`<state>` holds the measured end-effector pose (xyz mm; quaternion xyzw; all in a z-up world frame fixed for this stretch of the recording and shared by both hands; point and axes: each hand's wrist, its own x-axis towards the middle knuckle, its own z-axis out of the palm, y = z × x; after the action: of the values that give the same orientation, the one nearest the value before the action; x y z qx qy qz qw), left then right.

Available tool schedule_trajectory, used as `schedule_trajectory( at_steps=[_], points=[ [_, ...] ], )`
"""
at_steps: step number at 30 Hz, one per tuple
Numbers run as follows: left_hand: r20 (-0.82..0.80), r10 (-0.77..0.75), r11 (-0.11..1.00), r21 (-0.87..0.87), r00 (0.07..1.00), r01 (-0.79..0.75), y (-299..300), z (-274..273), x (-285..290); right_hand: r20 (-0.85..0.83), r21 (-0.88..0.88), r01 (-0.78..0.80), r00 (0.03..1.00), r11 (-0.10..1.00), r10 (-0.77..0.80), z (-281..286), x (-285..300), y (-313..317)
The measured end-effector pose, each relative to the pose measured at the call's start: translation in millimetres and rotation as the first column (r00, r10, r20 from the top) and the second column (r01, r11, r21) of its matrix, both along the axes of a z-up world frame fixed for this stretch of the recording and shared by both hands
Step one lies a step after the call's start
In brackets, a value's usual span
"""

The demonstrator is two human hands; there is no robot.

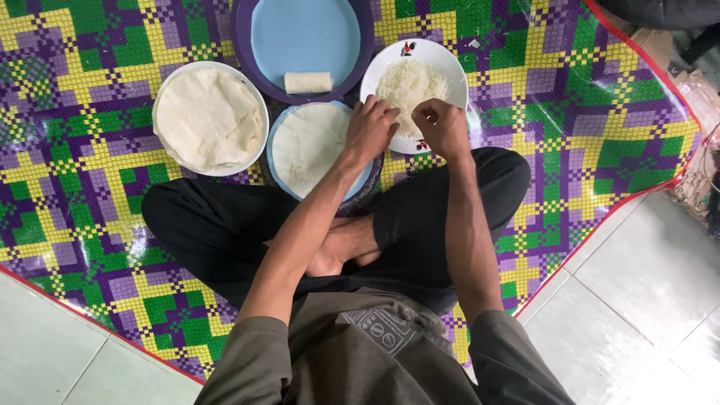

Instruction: Rolling thin wrappers with a white filling into cylindrical shapes

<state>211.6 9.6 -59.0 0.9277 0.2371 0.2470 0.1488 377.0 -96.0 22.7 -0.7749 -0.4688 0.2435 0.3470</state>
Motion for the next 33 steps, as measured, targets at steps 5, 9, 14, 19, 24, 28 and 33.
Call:
schedule_trajectory(
  at_steps=[5,9,14,19,24,28,33],
  points=[
    [0.019,-0.002,0.999,0.044,1.0,0.001,3.0,3.7,7.5,-0.013,-0.006,0.019,1.0,1.0,-0.019,-2.8,3.0,-1.1],
    [0.042,-0.006,1.0,0.015,0.999,0.005,6.4,-6.5,8.7,0.042,-0.031,-0.017,0.999,0.999,0.018,-33.7,10.1,8.9],
    [0.061,-0.01,0.999,-0.033,0.998,0.012,10.4,5.7,1.8,0.229,-0.226,-0.039,0.969,0.973,0.093,-54.4,-0.1,16.1],
    [0.117,-0.011,0.992,-0.12,0.993,0.025,17.2,0.8,-6.2,0.323,-0.303,-0.016,0.939,0.953,0.118,-78.3,-2.4,22.3],
    [0.27,-0.024,0.982,-0.176,0.962,0.074,28.9,20.7,-32.6,0.23,-0.197,-0.004,0.972,0.98,0.05,-74.1,-0.1,18.6],
    [0.286,-0.021,0.982,-0.173,0.958,0.074,29.4,50.1,-81.9,0.083,-0.013,-0.042,0.996,0.999,0.043,-12.9,-7.2,8.4],
    [0.242,0.037,0.965,-0.261,0.97,0.029,27.7,77.4,-165.5,-0.413,0.103,0.104,0.909,0.989,-0.053,44.8,-21.5,3.0]
  ],
)
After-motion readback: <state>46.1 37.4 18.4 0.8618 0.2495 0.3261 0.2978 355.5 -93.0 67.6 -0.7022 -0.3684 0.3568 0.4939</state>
